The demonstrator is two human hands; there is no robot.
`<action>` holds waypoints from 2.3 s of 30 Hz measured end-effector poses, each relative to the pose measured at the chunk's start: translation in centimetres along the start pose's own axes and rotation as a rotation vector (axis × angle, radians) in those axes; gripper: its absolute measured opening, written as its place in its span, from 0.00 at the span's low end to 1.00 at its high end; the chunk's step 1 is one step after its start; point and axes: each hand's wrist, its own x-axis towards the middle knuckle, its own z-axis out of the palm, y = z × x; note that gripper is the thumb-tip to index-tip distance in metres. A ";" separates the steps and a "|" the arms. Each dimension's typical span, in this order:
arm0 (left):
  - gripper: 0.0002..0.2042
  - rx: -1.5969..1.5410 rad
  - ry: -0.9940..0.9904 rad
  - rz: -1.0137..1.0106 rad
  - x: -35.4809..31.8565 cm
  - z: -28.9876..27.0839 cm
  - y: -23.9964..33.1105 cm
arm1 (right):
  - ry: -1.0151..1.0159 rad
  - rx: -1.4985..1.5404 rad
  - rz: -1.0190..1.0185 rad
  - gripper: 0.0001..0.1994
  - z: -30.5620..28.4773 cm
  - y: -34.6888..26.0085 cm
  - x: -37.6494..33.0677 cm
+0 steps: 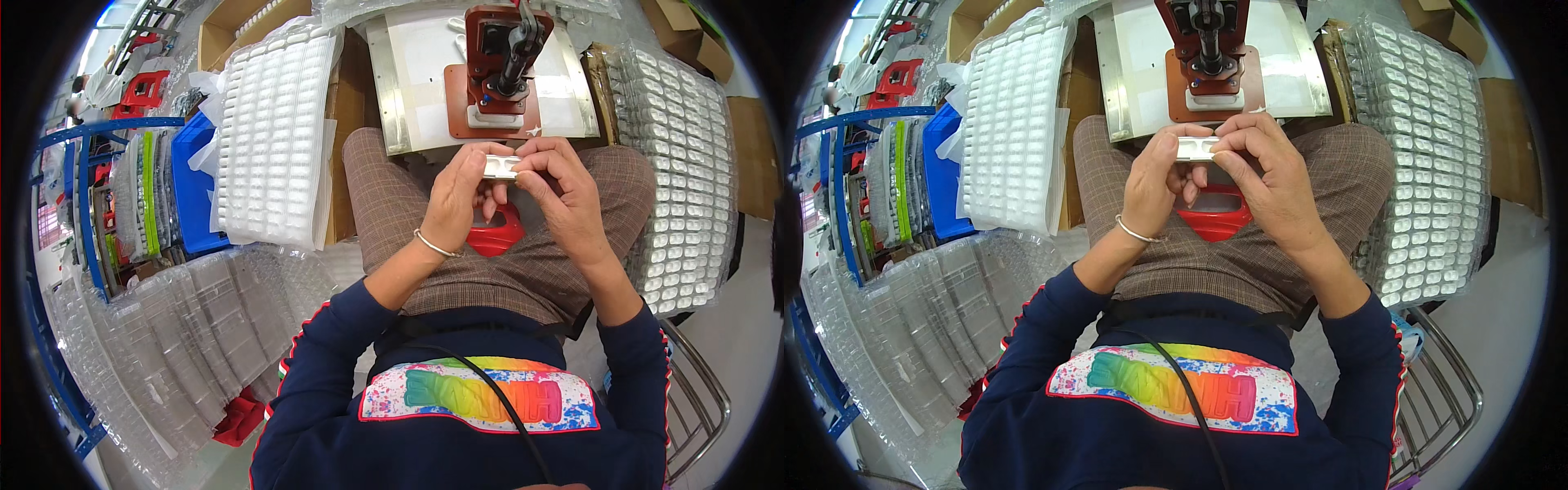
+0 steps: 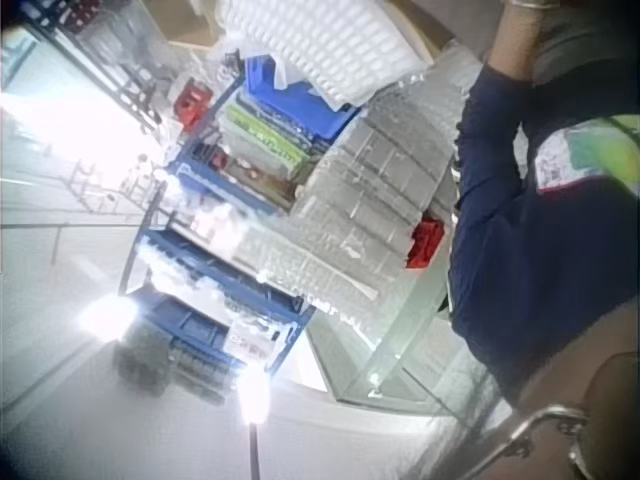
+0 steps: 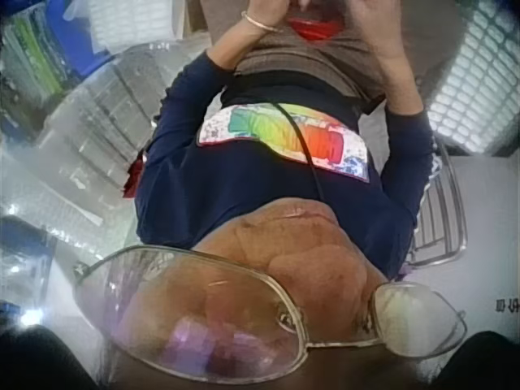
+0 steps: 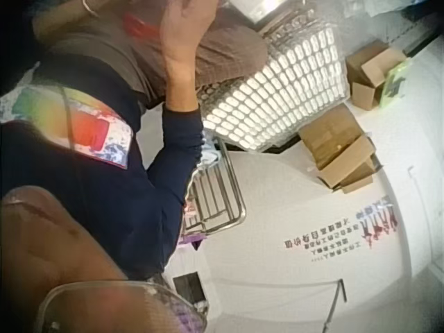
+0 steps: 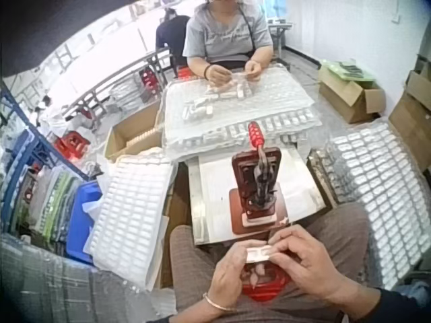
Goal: Assemble small plastic components using a manual red press on a factory workstation.
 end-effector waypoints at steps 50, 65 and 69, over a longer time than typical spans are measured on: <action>0.13 0.456 0.127 -0.013 0.2 4.6 -2.0 | -0.522 -0.182 -0.254 0.04 -10.5 -1.9 2.9; 0.18 0.260 0.178 0.081 -1.3 2.5 1.9 | -0.344 -0.673 -0.535 0.09 -3.0 -5.3 2.9; 0.18 0.333 0.161 0.103 -1.7 1.2 2.4 | -0.361 -0.742 -0.612 0.10 -2.0 -6.2 3.6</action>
